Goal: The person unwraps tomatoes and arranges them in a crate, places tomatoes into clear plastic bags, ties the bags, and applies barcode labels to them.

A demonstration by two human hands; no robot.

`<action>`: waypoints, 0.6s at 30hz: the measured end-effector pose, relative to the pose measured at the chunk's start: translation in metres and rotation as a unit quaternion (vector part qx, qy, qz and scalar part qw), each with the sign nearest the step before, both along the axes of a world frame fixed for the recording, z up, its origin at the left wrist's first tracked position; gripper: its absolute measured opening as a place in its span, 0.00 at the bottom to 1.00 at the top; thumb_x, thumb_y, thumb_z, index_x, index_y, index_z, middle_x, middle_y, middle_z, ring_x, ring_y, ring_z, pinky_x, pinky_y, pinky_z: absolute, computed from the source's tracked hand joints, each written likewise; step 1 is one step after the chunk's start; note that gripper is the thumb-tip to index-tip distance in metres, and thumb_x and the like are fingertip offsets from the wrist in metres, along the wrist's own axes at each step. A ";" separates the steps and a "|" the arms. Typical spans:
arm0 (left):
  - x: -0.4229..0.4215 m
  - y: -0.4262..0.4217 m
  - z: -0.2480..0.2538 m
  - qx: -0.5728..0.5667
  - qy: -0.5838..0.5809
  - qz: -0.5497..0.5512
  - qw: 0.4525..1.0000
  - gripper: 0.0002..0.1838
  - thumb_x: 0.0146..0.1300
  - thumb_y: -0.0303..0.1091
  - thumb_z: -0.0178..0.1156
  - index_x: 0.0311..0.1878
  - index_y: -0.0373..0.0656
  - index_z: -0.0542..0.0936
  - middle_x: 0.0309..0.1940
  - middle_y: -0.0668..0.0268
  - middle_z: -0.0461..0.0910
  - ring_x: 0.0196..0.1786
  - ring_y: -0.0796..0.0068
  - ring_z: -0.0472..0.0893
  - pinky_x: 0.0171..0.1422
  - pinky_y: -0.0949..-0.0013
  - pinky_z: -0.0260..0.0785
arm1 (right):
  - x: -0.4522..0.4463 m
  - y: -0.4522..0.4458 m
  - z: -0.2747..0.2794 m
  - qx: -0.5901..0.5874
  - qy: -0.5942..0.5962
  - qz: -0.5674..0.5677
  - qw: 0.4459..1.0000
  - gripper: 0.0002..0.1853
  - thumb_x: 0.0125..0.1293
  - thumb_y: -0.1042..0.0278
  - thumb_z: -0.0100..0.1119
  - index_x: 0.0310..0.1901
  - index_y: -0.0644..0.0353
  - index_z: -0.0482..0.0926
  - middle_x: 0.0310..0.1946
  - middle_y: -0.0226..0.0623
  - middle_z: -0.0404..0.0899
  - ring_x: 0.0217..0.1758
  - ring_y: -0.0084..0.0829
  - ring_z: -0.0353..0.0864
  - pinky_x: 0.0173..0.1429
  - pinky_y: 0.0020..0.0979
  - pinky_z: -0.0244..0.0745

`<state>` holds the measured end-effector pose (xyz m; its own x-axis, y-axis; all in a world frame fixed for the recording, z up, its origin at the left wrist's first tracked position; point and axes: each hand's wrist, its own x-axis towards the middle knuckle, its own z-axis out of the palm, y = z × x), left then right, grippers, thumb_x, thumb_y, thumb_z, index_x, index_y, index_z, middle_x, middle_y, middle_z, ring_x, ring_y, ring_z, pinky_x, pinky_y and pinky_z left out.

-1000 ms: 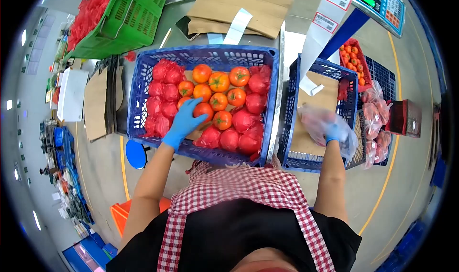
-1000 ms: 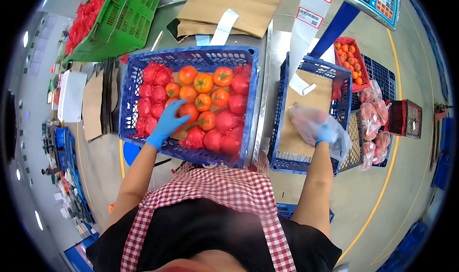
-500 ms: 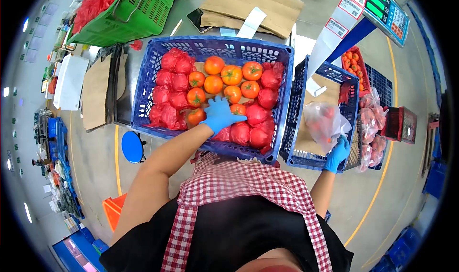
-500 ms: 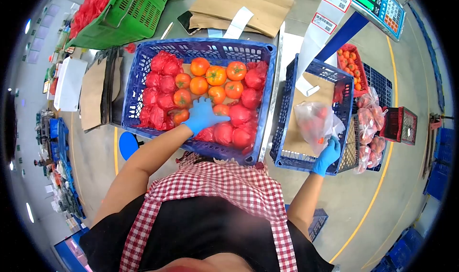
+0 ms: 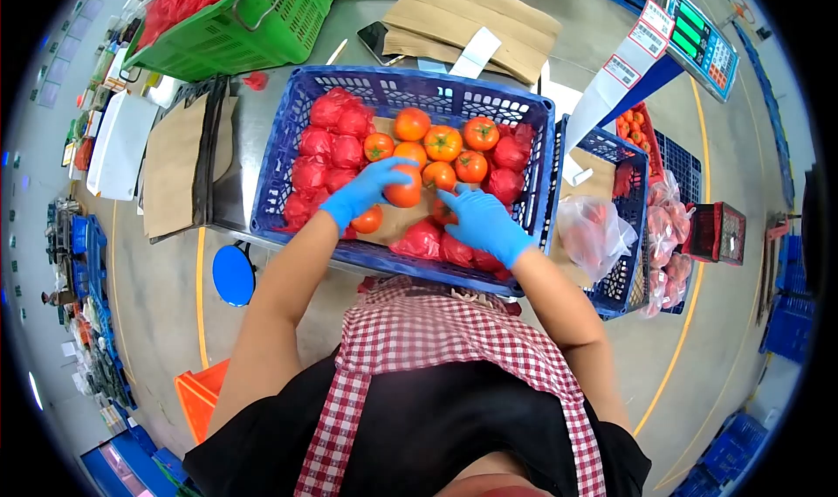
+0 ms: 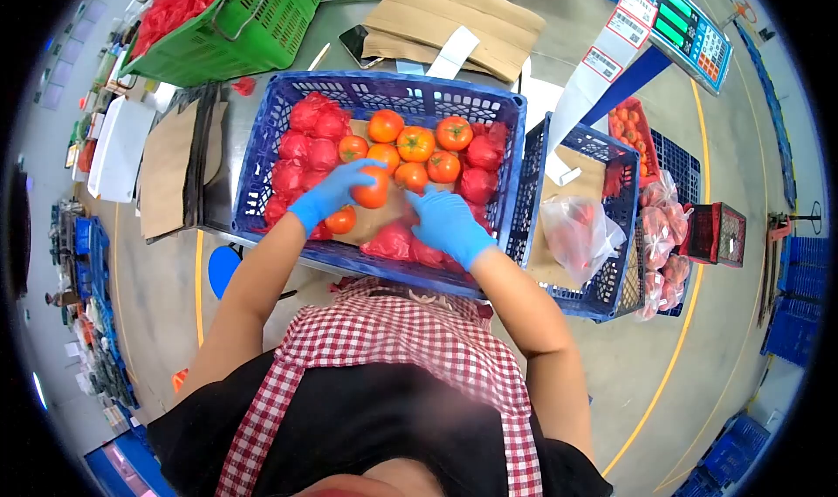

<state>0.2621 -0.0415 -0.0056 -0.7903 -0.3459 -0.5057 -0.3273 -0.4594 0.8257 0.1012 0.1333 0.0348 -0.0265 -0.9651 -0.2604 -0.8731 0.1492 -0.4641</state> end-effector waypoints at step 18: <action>-0.003 0.032 0.086 0.190 0.206 0.126 0.952 0.30 0.65 0.41 0.50 0.66 0.36 0.58 0.61 0.52 0.66 0.63 0.54 0.68 0.66 0.49 0.62 | -0.022 0.026 0.031 -0.030 -0.937 -0.214 0.274 0.37 0.56 0.53 0.56 0.65 0.62 0.57 0.58 0.51 0.66 0.58 0.51 0.70 0.49 0.44 0.76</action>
<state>0.2594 -0.0091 0.0805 -0.8647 -0.4051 -0.2970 0.1486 -0.7712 0.6190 0.0787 0.1592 0.0656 -0.0138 -0.9822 -0.1876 0.9987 -0.0045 -0.0498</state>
